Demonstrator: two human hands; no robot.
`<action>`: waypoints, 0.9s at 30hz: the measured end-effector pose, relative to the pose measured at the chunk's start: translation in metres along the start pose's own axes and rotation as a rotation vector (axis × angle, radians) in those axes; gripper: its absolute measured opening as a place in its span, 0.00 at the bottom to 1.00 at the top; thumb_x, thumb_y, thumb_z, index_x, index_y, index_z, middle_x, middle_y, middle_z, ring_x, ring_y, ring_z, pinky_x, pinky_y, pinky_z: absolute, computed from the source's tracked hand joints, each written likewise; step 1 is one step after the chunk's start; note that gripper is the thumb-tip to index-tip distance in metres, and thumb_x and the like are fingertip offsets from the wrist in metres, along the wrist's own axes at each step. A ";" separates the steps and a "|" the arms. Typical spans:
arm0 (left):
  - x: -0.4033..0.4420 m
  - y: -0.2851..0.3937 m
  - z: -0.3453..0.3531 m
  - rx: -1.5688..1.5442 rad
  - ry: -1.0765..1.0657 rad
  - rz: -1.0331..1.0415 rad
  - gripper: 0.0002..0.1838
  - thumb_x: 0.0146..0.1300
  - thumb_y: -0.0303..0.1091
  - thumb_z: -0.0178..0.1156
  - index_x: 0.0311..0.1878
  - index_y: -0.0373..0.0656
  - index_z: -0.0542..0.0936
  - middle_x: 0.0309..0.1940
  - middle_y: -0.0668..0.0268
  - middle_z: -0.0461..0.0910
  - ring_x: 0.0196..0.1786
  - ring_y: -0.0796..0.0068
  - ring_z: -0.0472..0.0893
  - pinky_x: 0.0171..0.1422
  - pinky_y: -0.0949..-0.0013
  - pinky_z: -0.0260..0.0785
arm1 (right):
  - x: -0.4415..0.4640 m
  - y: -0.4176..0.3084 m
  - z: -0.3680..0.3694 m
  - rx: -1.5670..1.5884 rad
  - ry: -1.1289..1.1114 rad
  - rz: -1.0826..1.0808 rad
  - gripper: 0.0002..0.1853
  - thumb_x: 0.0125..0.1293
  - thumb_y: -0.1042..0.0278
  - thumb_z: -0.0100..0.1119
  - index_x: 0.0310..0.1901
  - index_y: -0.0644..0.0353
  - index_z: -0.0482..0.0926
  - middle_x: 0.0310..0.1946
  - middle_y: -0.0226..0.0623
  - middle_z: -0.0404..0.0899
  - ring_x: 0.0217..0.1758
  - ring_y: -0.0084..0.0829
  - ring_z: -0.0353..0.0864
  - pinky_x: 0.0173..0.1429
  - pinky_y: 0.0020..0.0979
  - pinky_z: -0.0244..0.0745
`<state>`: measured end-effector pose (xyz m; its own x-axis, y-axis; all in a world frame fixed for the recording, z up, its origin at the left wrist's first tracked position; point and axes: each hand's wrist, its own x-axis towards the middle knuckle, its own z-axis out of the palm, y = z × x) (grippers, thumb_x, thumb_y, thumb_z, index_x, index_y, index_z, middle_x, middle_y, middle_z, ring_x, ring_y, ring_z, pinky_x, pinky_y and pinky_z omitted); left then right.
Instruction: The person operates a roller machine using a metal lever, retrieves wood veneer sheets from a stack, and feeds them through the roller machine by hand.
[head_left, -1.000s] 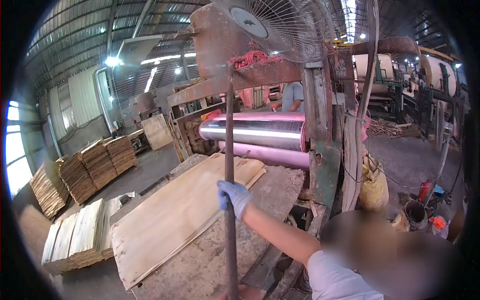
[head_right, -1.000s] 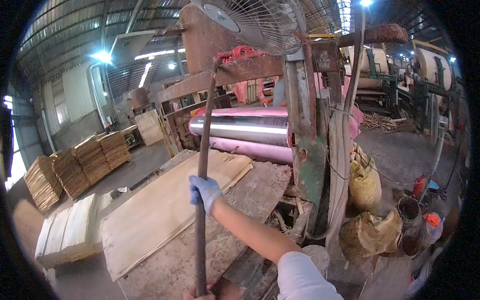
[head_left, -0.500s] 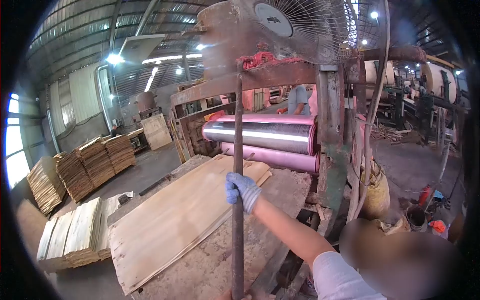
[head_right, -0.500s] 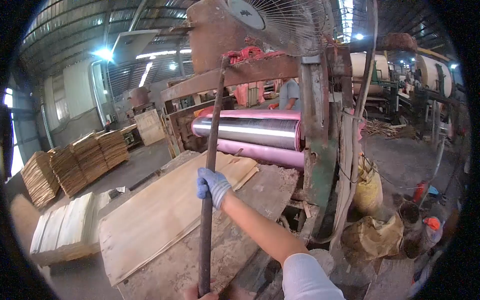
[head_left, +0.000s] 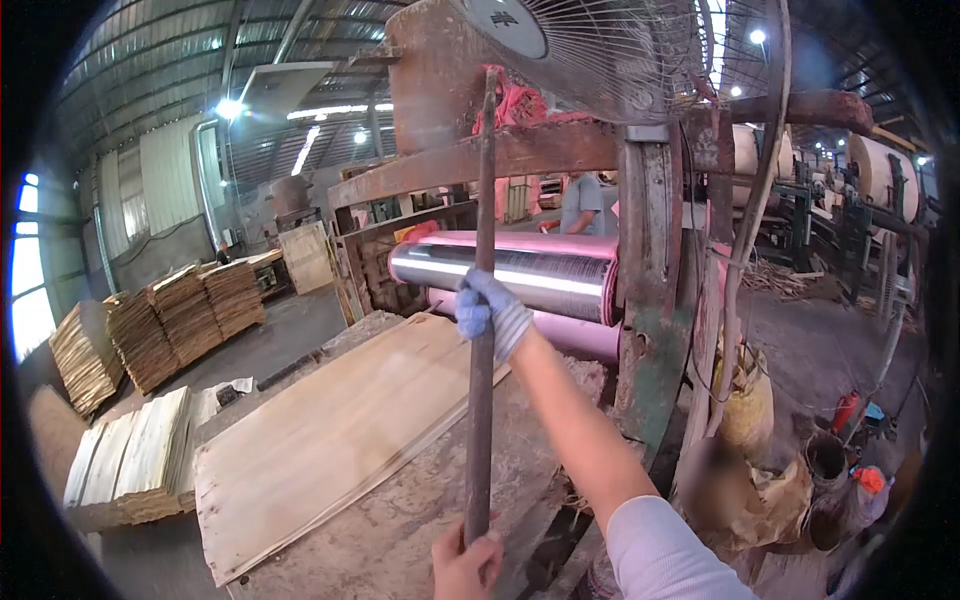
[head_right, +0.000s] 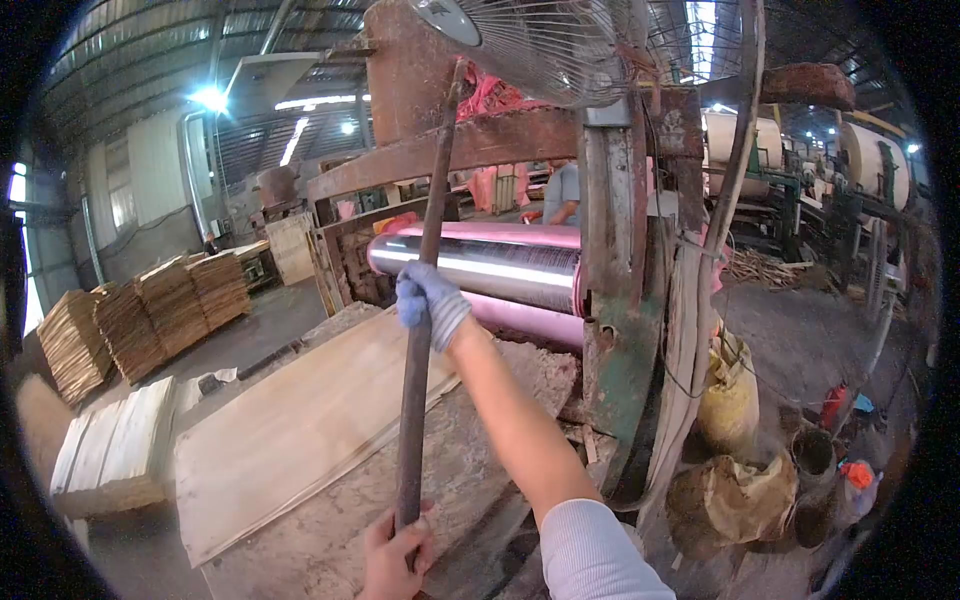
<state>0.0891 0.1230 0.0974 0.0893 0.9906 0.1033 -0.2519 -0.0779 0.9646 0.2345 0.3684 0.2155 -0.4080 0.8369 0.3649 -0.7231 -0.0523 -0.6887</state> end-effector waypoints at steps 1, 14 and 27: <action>0.009 0.001 0.010 -0.160 -0.033 -0.102 0.10 0.51 0.30 0.51 0.35 0.35 0.69 0.12 0.70 0.63 0.11 0.83 0.60 0.14 0.79 0.49 | 0.000 -0.012 -0.004 0.034 -0.023 -0.013 0.10 0.56 0.59 0.49 0.23 0.53 0.64 0.11 0.23 0.60 0.09 0.17 0.57 0.12 0.20 0.54; 0.049 -0.014 0.070 -0.238 -0.104 -0.139 0.12 0.56 0.31 0.49 0.41 0.33 0.68 0.13 0.66 0.64 0.12 0.80 0.61 0.14 0.78 0.49 | -0.004 -0.080 -0.039 -0.074 0.118 -0.154 0.09 0.58 0.60 0.47 0.25 0.53 0.64 0.14 0.25 0.63 0.10 0.17 0.58 0.11 0.19 0.57; 0.048 -0.023 0.086 -0.186 -0.098 -0.152 0.12 0.56 0.31 0.49 0.41 0.33 0.67 0.12 0.66 0.63 0.11 0.79 0.60 0.14 0.76 0.50 | -0.019 -0.080 -0.036 -0.233 0.301 -0.272 0.10 0.54 0.61 0.50 0.24 0.57 0.64 0.12 0.30 0.64 0.09 0.24 0.62 0.13 0.28 0.63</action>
<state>0.1820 0.1625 0.1011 0.2306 0.9730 -0.0074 -0.4007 0.1019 0.9105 0.3202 0.3763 0.2413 -0.0161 0.9261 0.3768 -0.6231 0.2855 -0.7282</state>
